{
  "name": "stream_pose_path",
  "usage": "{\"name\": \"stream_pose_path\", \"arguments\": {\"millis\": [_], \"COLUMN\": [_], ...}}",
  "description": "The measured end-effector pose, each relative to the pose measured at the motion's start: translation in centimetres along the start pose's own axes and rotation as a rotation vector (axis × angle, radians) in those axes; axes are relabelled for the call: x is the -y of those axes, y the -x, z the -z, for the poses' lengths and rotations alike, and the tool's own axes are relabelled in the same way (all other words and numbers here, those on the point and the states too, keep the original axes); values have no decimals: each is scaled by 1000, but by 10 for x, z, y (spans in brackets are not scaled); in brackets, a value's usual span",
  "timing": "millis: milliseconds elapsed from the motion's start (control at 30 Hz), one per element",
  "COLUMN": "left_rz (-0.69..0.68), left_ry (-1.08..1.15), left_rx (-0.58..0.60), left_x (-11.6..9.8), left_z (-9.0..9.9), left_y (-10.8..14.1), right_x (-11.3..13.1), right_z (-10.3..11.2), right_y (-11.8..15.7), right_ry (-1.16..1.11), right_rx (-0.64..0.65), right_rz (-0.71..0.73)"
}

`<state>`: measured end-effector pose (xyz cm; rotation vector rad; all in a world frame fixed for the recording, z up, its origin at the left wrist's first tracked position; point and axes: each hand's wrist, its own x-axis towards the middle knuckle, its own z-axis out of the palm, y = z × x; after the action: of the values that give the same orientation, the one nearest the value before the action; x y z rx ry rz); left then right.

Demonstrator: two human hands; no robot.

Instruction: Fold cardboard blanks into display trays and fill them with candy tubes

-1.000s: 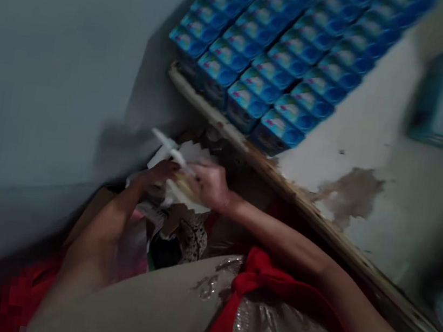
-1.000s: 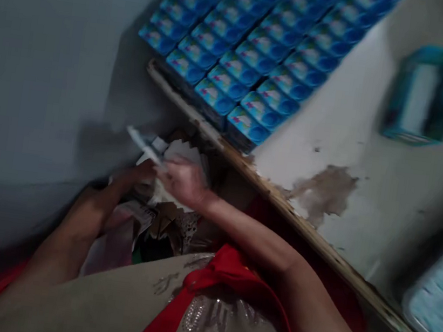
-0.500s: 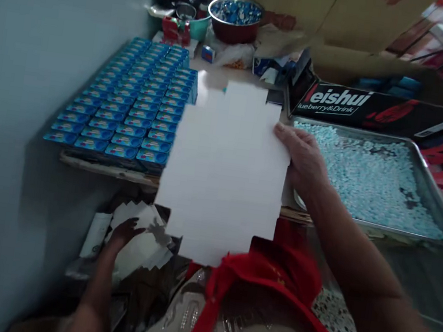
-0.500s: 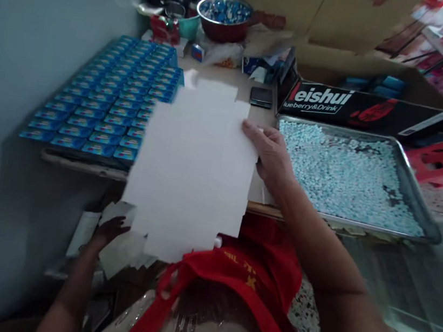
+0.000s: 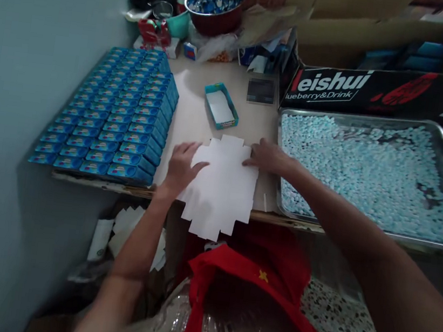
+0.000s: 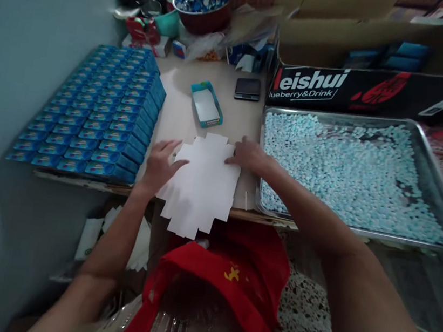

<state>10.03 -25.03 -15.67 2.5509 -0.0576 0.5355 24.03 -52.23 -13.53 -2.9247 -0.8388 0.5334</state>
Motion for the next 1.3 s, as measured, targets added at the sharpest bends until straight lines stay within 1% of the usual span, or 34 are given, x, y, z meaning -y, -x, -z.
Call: {"name": "stream_pose_path", "arguments": {"millis": [33, 67, 100, 133, 167, 233, 367, 433, 467, 500, 567, 633, 700, 767, 833, 867, 900, 933, 1000, 1033, 1067, 1133, 1167, 1200, 1233, 1300], "left_rz": [0, 8, 3, 1, -3, 17, 198, 258, 266, 263, 243, 233, 254, 283, 287, 283, 285, 298, 357, 394, 429, 484, 504, 517, 522, 510], "left_ry": [-24, -42, -47, -46, -34, 11, 78, 43, 16, -8, -27, 21, 134, 279, 436, 530, 637, 748, 926, 965, 973, 939, 917, 901, 890, 870], "left_rx": [68, 139, 194, 229, 242, 209, 65, -19, -60, -100, -183, -230, -230, -216, -210, -204, -180, -135, -48, -21, -2, 4, 13, 30, 40, 40], "left_x": [12, 25, 36, 46, 53, 63, 65, 62, 60, 57, 52, 47, 43, 41, 40, 39, 36, 33, 20, 12, 2, -17, -26, -34, -39, -43], "left_z": [-15, -27, -37, -44, -49, -53, -53, -54, -54, -54, -52, -47, -38, -25, -9, -1, 7, 13, 21, 23, 22, 16, 12, 6, 1, -10], "left_y": [-26, -45, -58, -64, -65, -57, -34, -30, -29, -29, -30, -31, -32, -34, -36, -37, -36, -34, -26, -18, -10, 8, 14, 18, 20, 12], "right_x": [5, 11, 16, 20, 24, 28, 28, 26, 25, 24, 23, 22, 20, 14, 5, 0, -3, -6, -6, -4, -1, 6, 10, 13, 15, 19], "right_z": [-3, -6, -8, -8, -8, -3, 9, 8, 6, 2, -5, -8, -5, 2, 9, 12, 14, 14, 10, 6, 1, -8, -12, -16, -18, -21], "right_y": [-4, -7, -10, -12, -15, -23, -42, -49, -50, -51, -48, -45, -42, -39, -35, -31, -27, -21, -8, -2, 4, 14, 16, 18, 17, 12], "right_ry": [-17, -38, -61, -84, -105, -137, -179, -181, -180, -181, -196, -235, -307, -443, -679, -831, -991, -1146, -1400, -1496, -1575, -1658, -1655, -1616, -1533, -1262], "right_rx": [22, 39, 49, 54, 55, 50, 3, -29, -46, -74, -171, -293, -360, -387, -382, -327, -231, -112, 102, 149, 157, 133, 113, 62, -15, -224], "right_rz": [-1, -8, -19, -21, -20, -11, 31, 55, 62, 63, 69, 101, 159, 239, 315, 343, 353, 333, 216, 124, 21, -146, -180, -184, -162, -80]}}
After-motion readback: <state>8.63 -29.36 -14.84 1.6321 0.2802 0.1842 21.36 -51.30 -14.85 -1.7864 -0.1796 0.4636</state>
